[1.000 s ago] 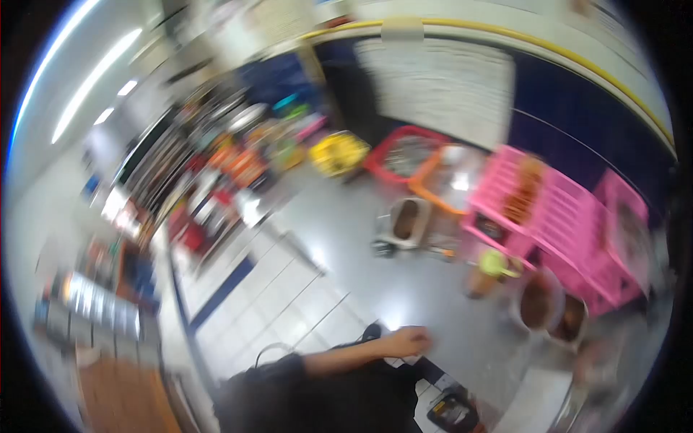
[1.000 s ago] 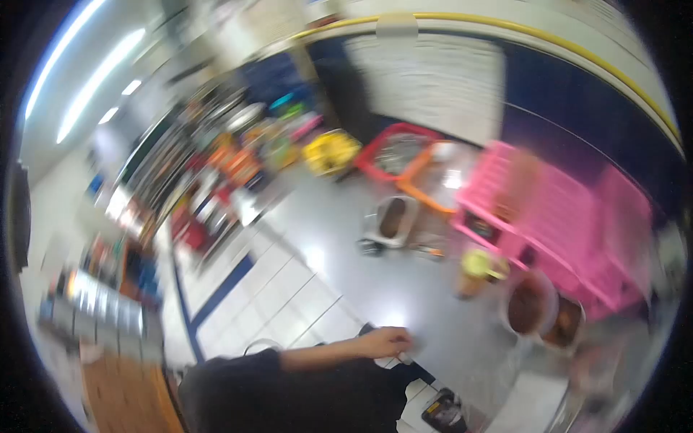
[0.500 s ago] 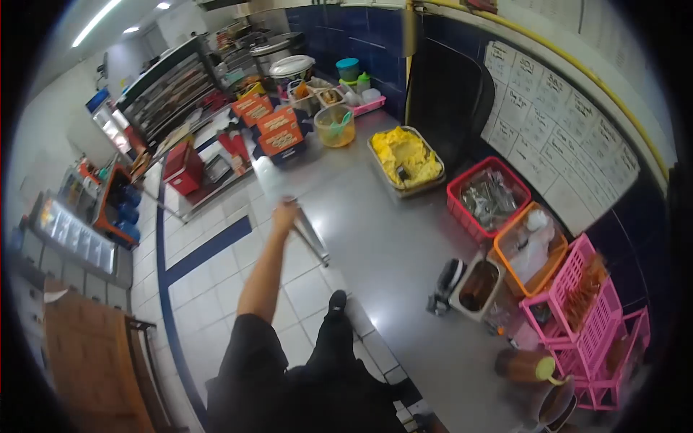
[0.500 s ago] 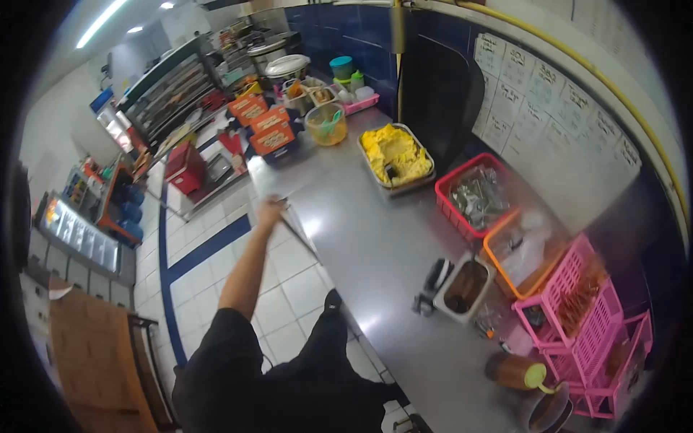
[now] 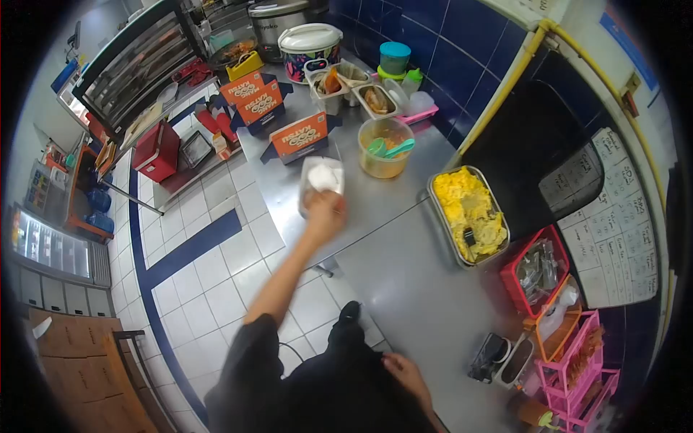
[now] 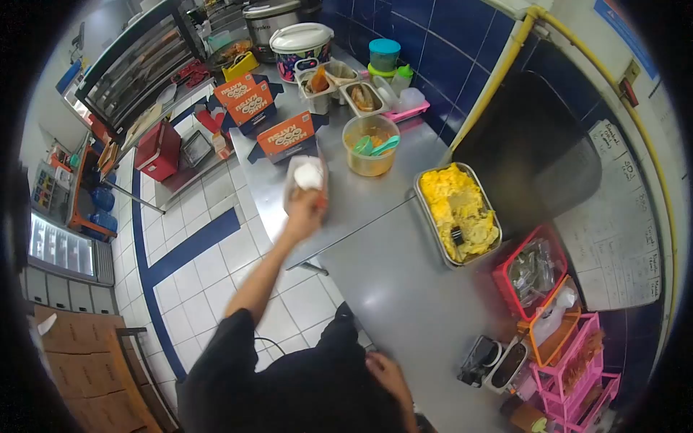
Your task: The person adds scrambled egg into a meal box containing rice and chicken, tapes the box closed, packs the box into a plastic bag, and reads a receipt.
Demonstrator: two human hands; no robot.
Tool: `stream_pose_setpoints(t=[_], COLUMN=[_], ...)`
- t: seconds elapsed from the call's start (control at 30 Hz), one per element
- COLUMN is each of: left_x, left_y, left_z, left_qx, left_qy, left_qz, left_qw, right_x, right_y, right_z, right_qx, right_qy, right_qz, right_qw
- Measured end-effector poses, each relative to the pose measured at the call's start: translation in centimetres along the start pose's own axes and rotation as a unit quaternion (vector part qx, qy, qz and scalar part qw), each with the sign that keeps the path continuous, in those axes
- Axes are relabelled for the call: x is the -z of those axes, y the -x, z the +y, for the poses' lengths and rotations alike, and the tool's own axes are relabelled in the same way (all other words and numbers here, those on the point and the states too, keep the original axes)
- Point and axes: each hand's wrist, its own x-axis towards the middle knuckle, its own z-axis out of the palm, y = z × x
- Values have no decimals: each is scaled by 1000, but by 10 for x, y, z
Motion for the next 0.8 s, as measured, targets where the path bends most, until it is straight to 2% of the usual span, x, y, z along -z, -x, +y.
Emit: stream_pose_setpoints(t=[0.03,0.07,0.1,0.17,0.2,0.23,0.27,0.3,0.33,0.37,0.4,0.43,0.47,0.5,0.53,0.57,0.63,0.67,0.7,0.77,0.8], left_x=[-3,-13,-15,1,22,42,32,22,55,86,85,100,107,106,103,108,104,95,85,58,46], left_y=[12,30,47,79,80,77,81,85,27,-32,-60,-90,-110,-118,-123,-129,-130,-129,-122,-112,-103], left_z=[46,86,121,179,199,199,135,72,44,35,-49,-98,-150,-204,-259,-264,-264,-253,-241,-232,-205], left_qx=[54,196,205,280,240,193,211,220,188,216,93,110,59,33,88,106,146,125,105,87,103], left_qy=[32,162,178,326,298,274,314,351,-17,-108,-202,-206,-268,-158,-69,56,12,-70,-151,-61,-124], left_qz=[-8,-31,-40,-209,-204,-199,-131,-61,14,61,151,122,95,53,-31,-143,-228,-195,-158,-157,-164], left_qw=[998,967,962,878,901,921,917,908,982,968,963,965,957,985,993,982,962,970,970,982,973], right_x=[3,10,14,11,11,12,14,16,18,17,17,22,23,23,29,33,34,37,39,47,55], right_y=[-21,-43,-59,-72,-68,-61,-55,-48,-37,-25,-15,-8,1,15,29,36,35,32,31,32,27], right_z=[-2,5,10,0,-16,-37,-49,-45,-29,-7,21,55,76,78,72,69,74,74,62,10,-9], right_qx=[28,-6,-40,-42,-49,-51,-52,-37,-29,-21,-11,-4,-2,-21,-38,-53,-41,-35,-57,-100,-127], right_qy=[7,-27,-63,-326,-370,-414,-460,-452,-443,-430,-338,-241,-140,-164,-187,-209,-179,-161,-34,227,252], right_qz=[-8,-17,-22,86,152,222,293,331,369,404,460,508,547,568,585,598,663,690,716,723,708], right_qw=[1000,999,997,941,915,881,837,828,817,807,821,827,825,806,788,772,726,704,695,645,647])
